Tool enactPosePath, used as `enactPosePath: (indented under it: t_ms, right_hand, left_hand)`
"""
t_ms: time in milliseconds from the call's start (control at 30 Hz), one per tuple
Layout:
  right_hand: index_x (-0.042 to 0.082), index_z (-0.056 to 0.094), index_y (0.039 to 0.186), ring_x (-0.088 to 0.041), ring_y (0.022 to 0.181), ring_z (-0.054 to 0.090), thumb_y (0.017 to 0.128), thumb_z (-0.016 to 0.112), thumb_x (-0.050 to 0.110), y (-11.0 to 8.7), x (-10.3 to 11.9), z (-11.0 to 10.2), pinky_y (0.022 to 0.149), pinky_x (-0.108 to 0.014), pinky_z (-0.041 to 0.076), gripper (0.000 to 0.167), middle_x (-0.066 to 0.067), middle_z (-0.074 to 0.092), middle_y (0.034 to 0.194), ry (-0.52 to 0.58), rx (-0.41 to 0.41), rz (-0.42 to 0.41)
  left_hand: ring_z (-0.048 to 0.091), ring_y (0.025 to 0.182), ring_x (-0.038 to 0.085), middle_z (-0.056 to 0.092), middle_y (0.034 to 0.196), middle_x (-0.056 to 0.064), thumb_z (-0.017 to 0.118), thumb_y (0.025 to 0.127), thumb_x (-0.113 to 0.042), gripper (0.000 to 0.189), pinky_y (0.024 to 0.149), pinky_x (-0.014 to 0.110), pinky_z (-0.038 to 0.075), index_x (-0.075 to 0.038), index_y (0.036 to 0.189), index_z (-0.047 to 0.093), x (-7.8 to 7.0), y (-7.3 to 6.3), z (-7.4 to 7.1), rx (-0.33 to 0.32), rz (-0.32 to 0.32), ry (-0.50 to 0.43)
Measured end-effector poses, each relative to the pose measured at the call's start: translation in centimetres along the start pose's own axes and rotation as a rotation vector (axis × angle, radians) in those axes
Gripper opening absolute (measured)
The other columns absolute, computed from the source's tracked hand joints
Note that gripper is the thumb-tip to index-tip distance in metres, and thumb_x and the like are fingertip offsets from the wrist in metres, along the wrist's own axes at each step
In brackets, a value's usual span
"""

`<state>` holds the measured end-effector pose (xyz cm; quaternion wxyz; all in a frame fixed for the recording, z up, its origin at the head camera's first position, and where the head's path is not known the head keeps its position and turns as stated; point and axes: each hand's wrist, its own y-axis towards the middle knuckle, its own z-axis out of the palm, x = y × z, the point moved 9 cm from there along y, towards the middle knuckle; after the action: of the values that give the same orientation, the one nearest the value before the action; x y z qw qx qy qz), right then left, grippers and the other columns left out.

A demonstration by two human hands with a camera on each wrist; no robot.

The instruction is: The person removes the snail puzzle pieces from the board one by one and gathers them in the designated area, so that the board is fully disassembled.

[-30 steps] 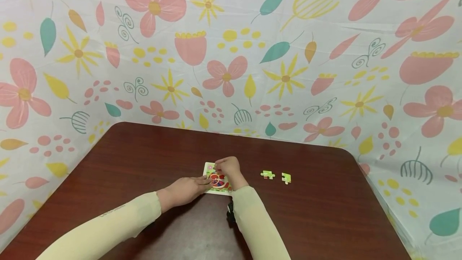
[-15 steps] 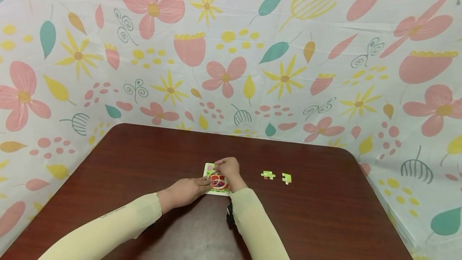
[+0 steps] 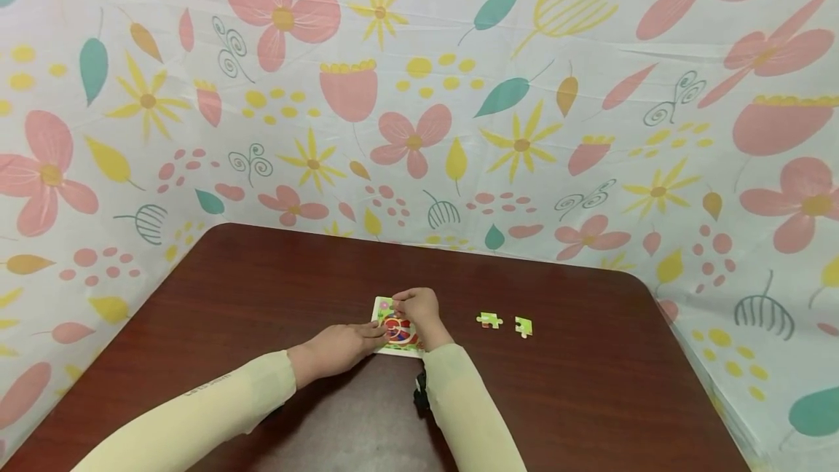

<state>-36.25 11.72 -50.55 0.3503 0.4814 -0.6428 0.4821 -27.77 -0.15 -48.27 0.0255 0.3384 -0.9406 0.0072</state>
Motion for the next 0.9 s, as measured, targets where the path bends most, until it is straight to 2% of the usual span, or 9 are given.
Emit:
enactPosePath:
  t_ms: [500,667,900]
  right_hand:
    - [-0.007,0.074,0.111,-0.01,0.074,0.07,0.099,0.064,0.002,0.0,-0.2,-0.3,0.077,-0.028,0.063,0.018,-0.021,0.074,0.11,0.049,0.004,0.029]
    - [-0.008,0.074,0.112,-0.011,0.072,0.07,0.098,0.066,0.001,-0.3,0.3,-0.8,0.075,-0.029,0.062,0.019,-0.021,0.076,0.106,0.054,0.002,0.008]
    - [-0.008,0.074,0.114,-0.011,0.076,0.072,0.098,0.066,0.004,-0.5,0.6,-2.1,0.081,-0.034,0.063,0.021,-0.023,0.075,0.111,0.039,0.003,0.011]
  left_hand:
    - [0.06,0.137,0.017,0.064,0.146,-0.001,0.055,0.105,-0.019,0.036,0.104,0.029,0.055,-0.018,0.14,0.065,-0.1,0.0,-0.1,-0.007,0.0,0.0]
    - [0.06,0.137,0.017,0.064,0.145,-0.001,0.055,0.105,-0.018,0.036,0.104,0.029,0.054,-0.018,0.14,0.066,0.0,0.1,0.0,0.002,-0.006,0.002]
    - [0.061,0.136,0.018,0.065,0.145,-0.001,0.056,0.105,-0.018,0.036,0.104,0.029,0.055,-0.017,0.139,0.066,-0.1,0.1,0.1,-0.009,-0.005,0.002]
